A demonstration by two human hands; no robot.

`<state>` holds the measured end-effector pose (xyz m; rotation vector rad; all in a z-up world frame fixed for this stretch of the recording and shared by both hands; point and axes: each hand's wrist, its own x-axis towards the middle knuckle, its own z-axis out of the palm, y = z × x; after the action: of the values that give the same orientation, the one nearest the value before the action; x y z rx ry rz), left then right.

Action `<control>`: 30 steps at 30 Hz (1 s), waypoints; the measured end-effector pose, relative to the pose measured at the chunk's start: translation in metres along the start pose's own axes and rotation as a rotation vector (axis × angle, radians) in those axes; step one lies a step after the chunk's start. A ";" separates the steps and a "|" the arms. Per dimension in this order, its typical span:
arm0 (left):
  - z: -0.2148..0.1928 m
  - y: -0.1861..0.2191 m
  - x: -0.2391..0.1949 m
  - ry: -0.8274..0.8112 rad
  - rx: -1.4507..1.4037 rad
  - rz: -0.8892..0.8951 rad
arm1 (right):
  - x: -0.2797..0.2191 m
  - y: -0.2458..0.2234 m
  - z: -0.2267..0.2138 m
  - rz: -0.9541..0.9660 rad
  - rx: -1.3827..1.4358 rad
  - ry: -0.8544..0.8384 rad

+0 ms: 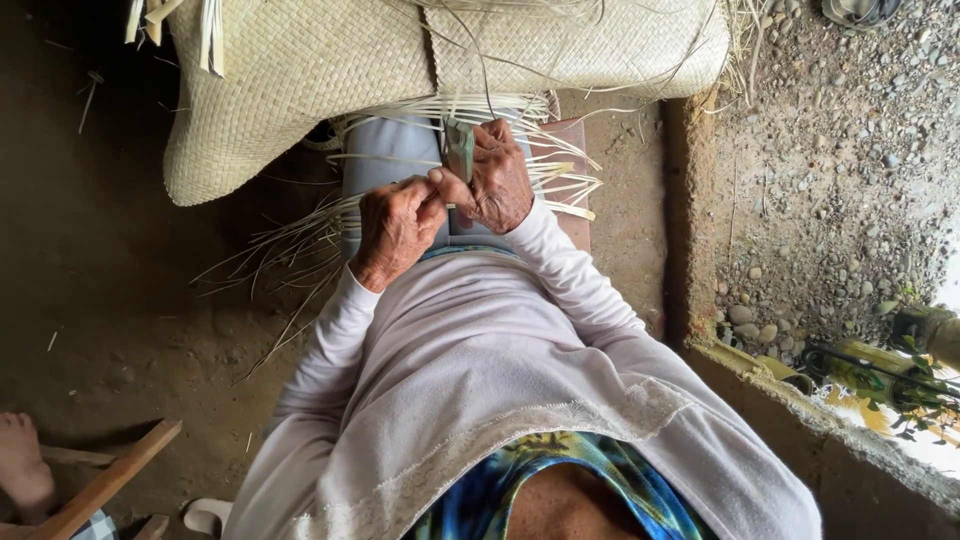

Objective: The person sits and uses a curved blade to split and scrape dried plant fibers held in the left hand. The processed fibers are placed onto a woven mat on the lap while the person continues the repetitive splitting action.

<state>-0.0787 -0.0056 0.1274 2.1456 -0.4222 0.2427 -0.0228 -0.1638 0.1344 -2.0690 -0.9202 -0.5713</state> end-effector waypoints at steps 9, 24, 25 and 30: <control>0.000 0.015 -0.002 0.135 0.000 0.078 | -0.006 0.000 0.000 0.018 0.047 0.038; -0.003 0.050 0.033 0.250 -0.202 0.215 | 0.022 -0.003 -0.036 -0.070 -0.020 0.201; -0.005 0.055 0.036 0.248 -0.205 0.220 | 0.022 0.000 -0.037 -0.070 -0.025 0.203; -0.010 0.071 0.041 0.208 -0.386 0.168 | 0.030 0.007 -0.047 0.024 -0.004 0.322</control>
<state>-0.0687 -0.0439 0.2001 1.6905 -0.4848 0.4376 -0.0020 -0.1922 0.1780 -1.9151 -0.7048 -0.8633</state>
